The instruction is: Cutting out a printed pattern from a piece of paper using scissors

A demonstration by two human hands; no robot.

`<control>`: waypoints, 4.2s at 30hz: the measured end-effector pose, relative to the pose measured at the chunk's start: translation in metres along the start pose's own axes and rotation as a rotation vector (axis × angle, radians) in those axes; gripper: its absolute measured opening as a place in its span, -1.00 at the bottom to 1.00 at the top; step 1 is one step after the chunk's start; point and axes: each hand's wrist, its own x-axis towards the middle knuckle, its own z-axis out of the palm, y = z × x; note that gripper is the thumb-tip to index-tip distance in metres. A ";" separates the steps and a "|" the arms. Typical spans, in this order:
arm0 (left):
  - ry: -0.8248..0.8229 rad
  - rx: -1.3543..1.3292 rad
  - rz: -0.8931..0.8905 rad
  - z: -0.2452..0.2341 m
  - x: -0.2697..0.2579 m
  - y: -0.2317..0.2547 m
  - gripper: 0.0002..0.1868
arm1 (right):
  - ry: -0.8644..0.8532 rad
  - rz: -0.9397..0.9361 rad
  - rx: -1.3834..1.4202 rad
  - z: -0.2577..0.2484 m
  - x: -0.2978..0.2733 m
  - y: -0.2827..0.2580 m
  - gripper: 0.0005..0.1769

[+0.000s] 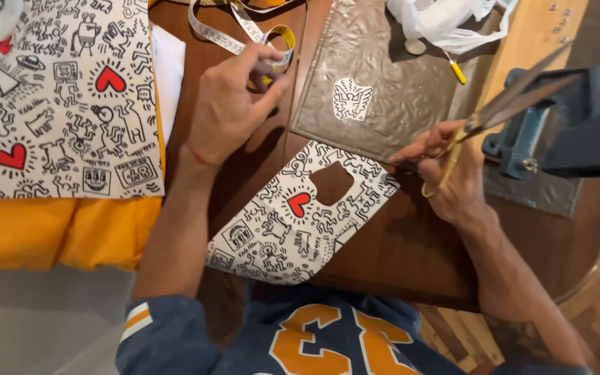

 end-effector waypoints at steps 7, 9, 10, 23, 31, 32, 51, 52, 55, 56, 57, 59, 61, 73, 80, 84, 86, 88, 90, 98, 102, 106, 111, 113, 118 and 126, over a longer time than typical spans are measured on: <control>-0.194 0.345 -0.153 -0.038 -0.104 0.084 -0.66 | -0.159 -0.016 -0.378 0.006 -0.020 -0.047 -0.71; -0.119 0.412 -0.109 -0.029 -0.152 0.094 -0.61 | -0.230 0.057 -0.277 0.014 -0.035 -0.060 -0.72; -0.114 0.418 -0.116 -0.022 -0.170 0.099 -0.61 | -0.238 0.051 -0.274 0.017 -0.044 -0.056 -0.72; 0.040 0.499 -0.169 0.049 -0.217 0.089 -0.09 | -0.140 -0.065 -0.650 0.065 -0.153 -0.091 -0.46; -0.148 0.163 -0.194 0.056 -0.191 0.078 0.00 | -0.115 0.161 -0.493 0.068 -0.190 -0.097 -0.45; -0.210 0.089 -0.235 0.054 -0.188 0.079 -0.02 | -0.046 0.168 -0.346 0.070 -0.193 -0.097 -0.60; -0.352 -0.185 -0.279 0.041 -0.158 0.084 -0.22 | -0.390 0.916 0.804 0.110 -0.189 -0.076 -0.09; -0.359 -0.185 -0.276 0.040 -0.158 0.084 -0.22 | -0.383 0.914 0.810 0.111 -0.187 -0.077 -0.09; -0.349 -0.277 -0.319 0.035 -0.162 0.091 -0.31 | -0.423 0.917 0.805 0.116 -0.187 -0.083 -0.17; -0.247 -0.365 -0.306 0.032 -0.160 0.097 -0.53 | -0.476 0.924 0.766 0.118 -0.187 -0.083 -0.18; -0.145 -0.454 -0.291 0.030 -0.159 0.104 -0.64 | -0.528 0.930 0.727 0.119 -0.187 -0.084 -0.19; -0.046 -0.501 -0.352 0.033 -0.162 0.115 -0.75 | -0.541 0.883 0.792 0.125 -0.194 -0.081 -0.24; 0.051 -0.546 -0.422 0.036 -0.171 0.124 -0.86 | -0.556 0.840 0.860 0.131 -0.199 -0.085 -0.28; 0.278 -0.702 -0.514 0.073 -0.197 0.175 -0.90 | -0.453 0.498 0.503 0.141 -0.198 -0.100 -0.46; 0.154 -0.699 -0.462 0.076 -0.195 0.195 -0.75 | -0.344 0.380 0.383 0.134 -0.207 -0.092 -0.30; 0.163 -0.713 -0.469 0.081 -0.198 0.198 -0.80 | -0.327 0.333 0.353 0.133 -0.211 -0.090 -0.26; 0.157 -0.708 -0.483 0.083 -0.198 0.199 -0.79 | -0.314 0.341 0.377 0.134 -0.215 -0.085 -0.24; 0.157 -0.700 -0.494 0.083 -0.196 0.200 -0.77 | -0.306 0.343 0.400 0.137 -0.216 -0.082 -0.23; 0.164 -0.688 -0.486 0.084 -0.193 0.202 -0.75 | -0.252 0.311 0.424 0.141 -0.216 -0.081 -0.26; 0.183 -0.684 -0.480 0.089 -0.192 0.199 -0.74 | -0.211 0.361 0.431 0.147 -0.216 -0.079 -0.25; 0.181 -0.677 -0.484 0.089 -0.193 0.197 -0.74 | -0.198 0.375 0.431 0.148 -0.218 -0.077 -0.26; 0.181 -0.713 -0.522 0.088 -0.192 0.195 -0.73 | -0.221 0.432 0.423 0.142 -0.214 -0.083 -0.22; 0.140 -0.735 -0.428 0.077 -0.185 0.187 -0.77 | -0.300 0.433 0.307 0.129 -0.208 -0.089 -0.24; 0.133 -0.721 -0.425 0.074 -0.185 0.186 -0.78 | -0.322 0.433 0.339 0.125 -0.211 -0.088 -0.21; 0.113 -0.698 -0.377 0.068 -0.177 0.184 -0.82 | -0.341 0.480 0.357 0.115 -0.212 -0.089 -0.75; 0.004 -0.638 -0.210 0.040 -0.151 0.181 -0.85 | -0.438 0.487 0.246 0.097 -0.213 -0.091 -0.19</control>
